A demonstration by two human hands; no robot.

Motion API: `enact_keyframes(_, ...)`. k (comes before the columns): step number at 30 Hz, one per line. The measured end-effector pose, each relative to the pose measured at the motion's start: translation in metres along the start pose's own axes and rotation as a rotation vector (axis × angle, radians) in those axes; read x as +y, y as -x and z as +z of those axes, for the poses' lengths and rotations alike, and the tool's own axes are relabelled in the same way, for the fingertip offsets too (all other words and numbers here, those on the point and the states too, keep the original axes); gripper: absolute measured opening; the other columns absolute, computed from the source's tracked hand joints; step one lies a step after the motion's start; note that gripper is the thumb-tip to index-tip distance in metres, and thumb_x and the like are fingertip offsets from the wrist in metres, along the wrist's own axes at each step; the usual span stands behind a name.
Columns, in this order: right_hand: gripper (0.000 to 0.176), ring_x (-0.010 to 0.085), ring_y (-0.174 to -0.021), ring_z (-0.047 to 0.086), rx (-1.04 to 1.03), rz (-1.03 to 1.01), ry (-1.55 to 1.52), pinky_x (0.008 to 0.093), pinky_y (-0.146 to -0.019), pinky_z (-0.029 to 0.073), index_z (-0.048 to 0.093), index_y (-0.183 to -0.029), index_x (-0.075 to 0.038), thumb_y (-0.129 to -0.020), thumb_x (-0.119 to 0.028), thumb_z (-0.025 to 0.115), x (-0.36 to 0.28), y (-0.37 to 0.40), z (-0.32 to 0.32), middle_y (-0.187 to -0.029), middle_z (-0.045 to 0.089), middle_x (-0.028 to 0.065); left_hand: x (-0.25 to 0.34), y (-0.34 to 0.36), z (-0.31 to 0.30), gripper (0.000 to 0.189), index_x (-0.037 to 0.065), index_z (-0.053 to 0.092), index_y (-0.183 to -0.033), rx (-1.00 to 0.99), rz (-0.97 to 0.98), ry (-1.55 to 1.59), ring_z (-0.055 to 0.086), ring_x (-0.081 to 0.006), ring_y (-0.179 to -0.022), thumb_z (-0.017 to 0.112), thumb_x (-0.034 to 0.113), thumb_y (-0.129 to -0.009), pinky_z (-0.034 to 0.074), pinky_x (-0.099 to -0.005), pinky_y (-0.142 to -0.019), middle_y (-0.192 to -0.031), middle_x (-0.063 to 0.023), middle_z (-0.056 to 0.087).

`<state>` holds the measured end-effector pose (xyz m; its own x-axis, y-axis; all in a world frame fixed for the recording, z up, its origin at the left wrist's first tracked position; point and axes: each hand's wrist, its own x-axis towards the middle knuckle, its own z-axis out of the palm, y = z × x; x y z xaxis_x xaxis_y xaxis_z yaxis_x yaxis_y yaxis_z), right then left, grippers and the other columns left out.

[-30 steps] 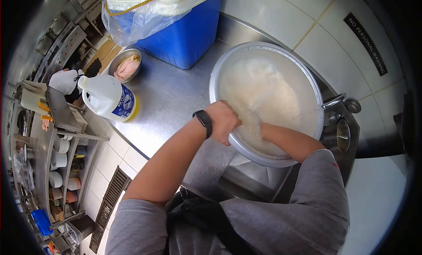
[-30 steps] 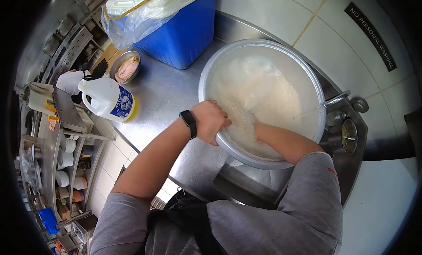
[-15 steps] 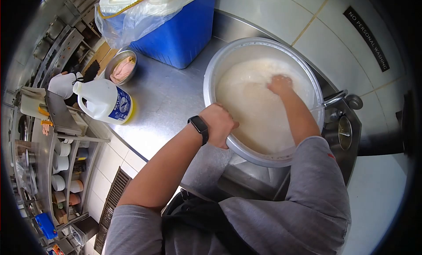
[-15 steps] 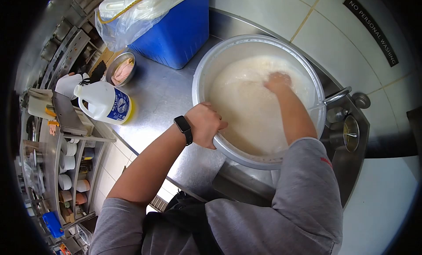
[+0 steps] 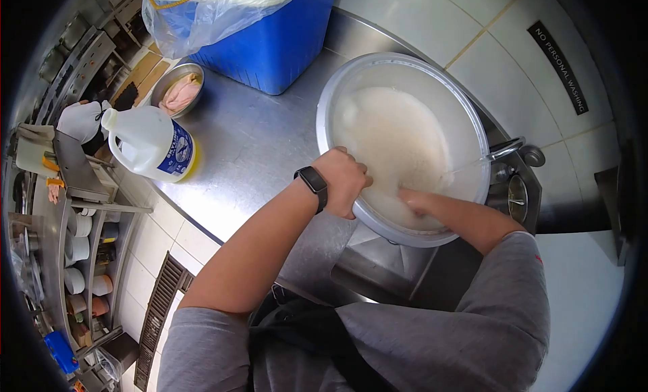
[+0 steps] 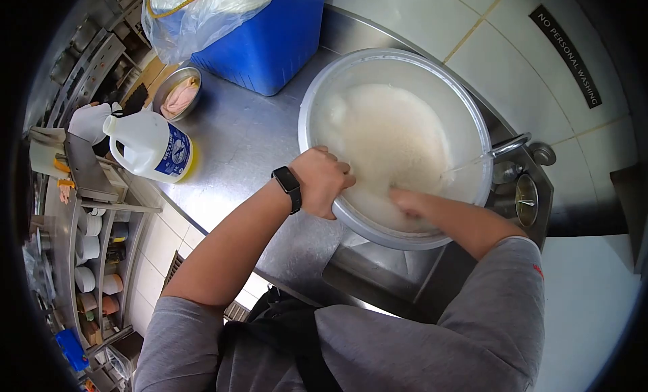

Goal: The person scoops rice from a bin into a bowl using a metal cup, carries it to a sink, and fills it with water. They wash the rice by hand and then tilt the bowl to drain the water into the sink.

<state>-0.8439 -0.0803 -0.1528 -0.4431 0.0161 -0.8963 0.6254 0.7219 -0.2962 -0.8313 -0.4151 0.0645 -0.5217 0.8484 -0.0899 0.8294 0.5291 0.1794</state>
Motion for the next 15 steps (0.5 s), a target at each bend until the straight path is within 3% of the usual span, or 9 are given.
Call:
enact_keyframes(1,0.053,0.0277,-0.129,0.042,0.045,-0.114,0.002,0.0452,-0.105,0.037,0.048,-0.135,-0.007,-0.098,-0.043,0.034,-0.034,0.025,0.027,-0.143,0.044,0.0185,0.001,0.001,-0.004,0.043,0.014,0.067,-0.09,-0.006,-0.011,0.02,0.066,-0.0245,-0.079,0.074,0.043,-0.059,0.047,-0.0362,-0.079,-0.085,-0.0051,0.066)
enact_keyframes(3,0.045,0.0245,-0.109,0.058,0.598,-0.612,0.405,0.0461,-0.086,0.048,0.052,-0.129,-0.004,-0.091,-0.028,0.055,0.028,-0.136,0.053,-0.129,0.057,0.0136,0.001,0.0,-0.004,0.045,0.014,0.067,-0.092,-0.017,-0.028,0.04,0.066,-0.024,-0.081,0.075,0.043,-0.059,0.047,-0.0366,-0.08,-0.088,-0.0046,0.065)
enact_keyframes(5,0.043,0.028,-0.11,0.061,0.102,-0.487,0.529,0.0463,-0.088,0.048,0.058,-0.126,-0.008,-0.088,-0.029,0.057,-0.127,-0.021,0.043,-0.126,0.059,0.0161,-0.001,0.0,0.0,0.047,0.014,0.066,-0.095,-0.013,-0.007,0.042,0.066,-0.0231,-0.084,0.075,0.043,-0.059,0.047,-0.0369,-0.082,-0.09,-0.0045,0.065)
enact_keyframes(7,0.039,0.0324,-0.115,0.059,0.135,-0.413,1.085,0.0469,-0.094,0.047,0.062,-0.123,-0.011,-0.088,-0.028,0.055,-0.186,0.036,0.026,-0.125,0.061,0.0188,0.0,0.001,0.001,0.048,0.014,0.066,-0.097,0.0,-0.022,0.046,0.065,-0.0231,-0.085,0.074,0.044,-0.06,0.047,-0.0369,-0.083,-0.09,-0.0045,0.064)
enact_keyframes(9,0.037,0.0324,-0.114,0.06,0.405,-0.385,1.018,0.0463,-0.096,0.046,0.066,-0.119,-0.014,-0.089,-0.031,0.052,-0.159,-0.1,-0.013,-0.123,0.062,0.0183,0.0,0.001,0.001,0.048,0.014,0.066,-0.098,0.012,-0.04,0.052,0.065,-0.023,-0.086,0.074,0.044,-0.061,0.047,-0.0369,-0.084,-0.091,-0.0044,0.064)
enact_keyframes(11,0.04,0.0324,-0.117,0.058,0.432,-0.413,1.003,0.0454,-0.099,0.045,0.063,-0.122,-0.013,-0.092,-0.032,0.046,-0.182,-0.043,-0.036,-0.129,0.059,0.0172,0.0,-0.001,0.0,0.048,0.015,0.067,-0.099,-0.024,-0.018,0.008,0.065,-0.0238,-0.086,0.073,0.044,-0.061,0.047,-0.0373,-0.085,-0.09,-0.0047,0.064)
enact_keyframes(13,0.046,0.0383,-0.122,0.053,0.494,-0.271,0.961,0.0517,-0.104,0.039,0.055,-0.132,-0.01,-0.095,-0.032,0.041,-0.175,-0.043,-0.068,-0.135,0.055,0.0146,0.0,-0.001,0.0,0.048,0.015,0.067,-0.099,-0.035,-0.03,0.003,0.065,-0.024,-0.086,0.073,0.044,-0.062,0.047,-0.037,-0.085,-0.09,-0.0048,0.064)
enact_keyframes(15,0.045,0.0389,-0.122,0.053,0.599,-0.213,0.948,0.0526,-0.105,0.037,0.052,-0.135,-0.009,-0.096,-0.025,0.037,-0.147,-0.053,-0.101,-0.14,0.05,0.0159,0.0,-0.002,-0.001,0.047,0.015,0.067,-0.098,-0.038,-0.033,0.0,0.065,-0.0241,-0.086,0.073,0.044,-0.062,0.047,-0.0367,-0.084,-0.09,-0.0048,0.064)
